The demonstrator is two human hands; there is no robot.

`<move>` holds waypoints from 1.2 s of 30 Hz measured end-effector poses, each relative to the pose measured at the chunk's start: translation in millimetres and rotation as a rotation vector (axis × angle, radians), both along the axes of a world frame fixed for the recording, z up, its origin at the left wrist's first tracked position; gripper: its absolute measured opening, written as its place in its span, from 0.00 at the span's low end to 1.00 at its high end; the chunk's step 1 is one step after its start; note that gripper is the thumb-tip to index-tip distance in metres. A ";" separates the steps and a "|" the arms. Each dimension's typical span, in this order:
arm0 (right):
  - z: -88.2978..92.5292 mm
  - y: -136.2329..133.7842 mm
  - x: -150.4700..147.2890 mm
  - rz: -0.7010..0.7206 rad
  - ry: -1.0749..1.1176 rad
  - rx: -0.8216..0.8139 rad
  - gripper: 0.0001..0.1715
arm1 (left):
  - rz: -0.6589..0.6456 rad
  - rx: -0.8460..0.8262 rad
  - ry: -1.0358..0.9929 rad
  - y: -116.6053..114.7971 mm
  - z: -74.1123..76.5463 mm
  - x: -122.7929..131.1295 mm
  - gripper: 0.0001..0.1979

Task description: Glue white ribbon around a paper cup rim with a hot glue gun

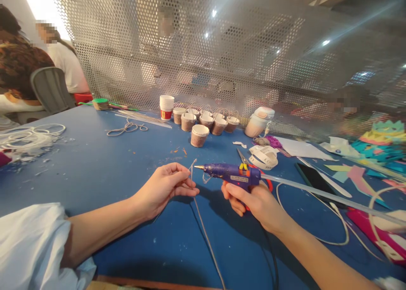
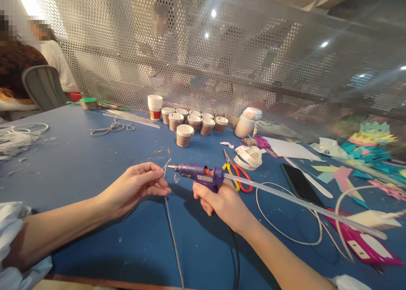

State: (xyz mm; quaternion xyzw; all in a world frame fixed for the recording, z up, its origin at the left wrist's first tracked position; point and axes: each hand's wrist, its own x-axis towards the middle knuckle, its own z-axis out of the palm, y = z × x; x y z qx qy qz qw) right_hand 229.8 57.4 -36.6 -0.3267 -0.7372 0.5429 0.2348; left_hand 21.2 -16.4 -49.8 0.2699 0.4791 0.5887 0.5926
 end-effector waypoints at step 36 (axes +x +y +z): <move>3.0 0.9 9.7 -0.003 -0.248 0.109 0.22 | 0.030 0.053 0.198 0.2 -1.7 5.1 0.06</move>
